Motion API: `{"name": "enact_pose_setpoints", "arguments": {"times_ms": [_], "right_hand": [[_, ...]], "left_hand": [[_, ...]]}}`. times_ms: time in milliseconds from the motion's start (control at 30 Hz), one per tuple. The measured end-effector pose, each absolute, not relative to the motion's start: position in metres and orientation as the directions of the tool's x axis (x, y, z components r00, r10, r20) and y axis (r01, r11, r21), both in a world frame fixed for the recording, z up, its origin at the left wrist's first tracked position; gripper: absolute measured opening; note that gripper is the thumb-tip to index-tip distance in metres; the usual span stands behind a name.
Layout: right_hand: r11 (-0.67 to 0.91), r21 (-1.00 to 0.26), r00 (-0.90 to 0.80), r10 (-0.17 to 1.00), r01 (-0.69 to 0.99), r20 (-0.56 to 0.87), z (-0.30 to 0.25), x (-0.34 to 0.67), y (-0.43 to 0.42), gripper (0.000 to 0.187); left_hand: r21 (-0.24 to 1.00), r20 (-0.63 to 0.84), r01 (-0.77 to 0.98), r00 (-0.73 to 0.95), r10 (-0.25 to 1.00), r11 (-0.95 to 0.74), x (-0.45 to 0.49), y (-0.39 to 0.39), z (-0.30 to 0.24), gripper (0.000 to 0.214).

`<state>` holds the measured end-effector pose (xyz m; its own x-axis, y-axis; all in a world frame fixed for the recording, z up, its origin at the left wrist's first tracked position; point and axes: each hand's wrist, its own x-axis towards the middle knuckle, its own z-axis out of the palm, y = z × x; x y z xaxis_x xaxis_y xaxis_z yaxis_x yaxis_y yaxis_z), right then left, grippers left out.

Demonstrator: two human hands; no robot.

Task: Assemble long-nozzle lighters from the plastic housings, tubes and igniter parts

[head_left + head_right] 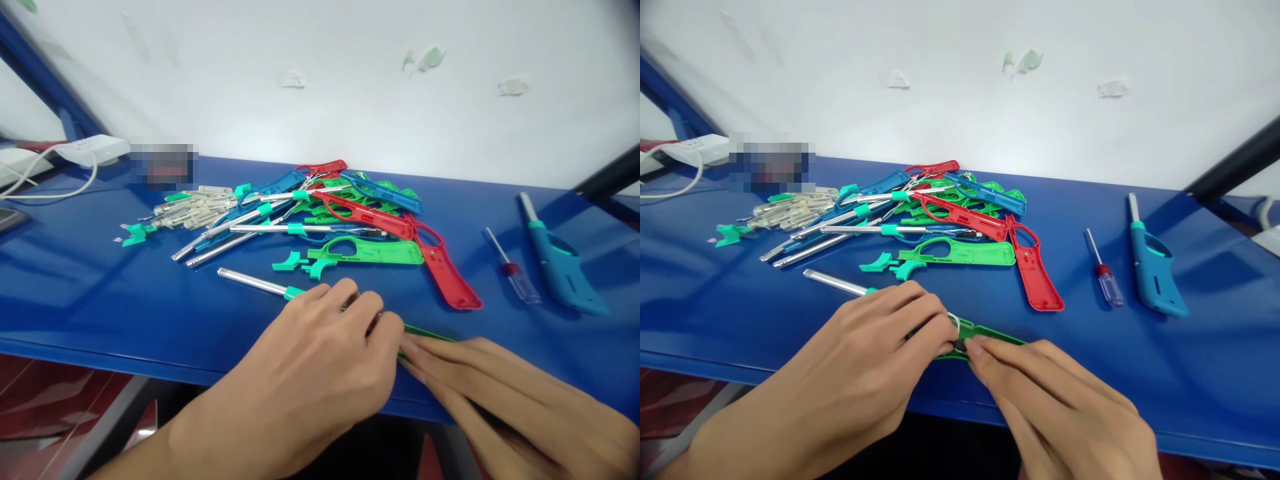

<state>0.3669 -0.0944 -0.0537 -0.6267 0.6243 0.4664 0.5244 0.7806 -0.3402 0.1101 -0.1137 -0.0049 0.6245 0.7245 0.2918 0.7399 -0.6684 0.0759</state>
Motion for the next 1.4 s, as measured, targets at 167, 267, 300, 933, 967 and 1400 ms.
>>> {"name": "enact_pose_setpoints", "arguments": {"times_ms": [167,267,300,933,967,1400], "right_hand": [[0.810,-0.298,-0.628,0.582,0.505,0.517,-0.051,0.366,-0.094,0.044],[0.821,-0.263,-0.625,0.559,0.506,0.545,-0.049,0.365,-0.093,0.042],[0.822,-0.260,-0.624,0.557,0.506,0.548,-0.049,0.364,-0.093,0.041],[0.815,-0.237,-0.635,0.565,0.528,0.528,-0.050,0.363,-0.097,0.037],[0.814,-0.235,-0.632,0.566,0.531,0.529,-0.050,0.363,-0.097,0.038],[0.871,-0.097,-0.684,0.444,0.482,0.579,-0.044,0.357,-0.095,0.035]], "left_hand": [[0.083,0.307,0.741,0.617,0.724,-0.667,0.111,-0.112,-0.006,0.027],[0.078,0.316,0.739,0.618,0.720,-0.669,0.111,-0.111,-0.006,0.027],[0.079,0.317,0.738,0.618,0.719,-0.670,0.111,-0.111,-0.006,0.027],[0.010,0.227,0.729,0.665,0.712,-0.684,0.113,-0.111,0.007,0.047],[0.003,0.230,0.725,0.669,0.706,-0.688,0.113,-0.111,0.007,0.046],[0.060,0.260,0.732,0.645,0.718,-0.679,0.109,-0.108,0.001,0.041]]}}
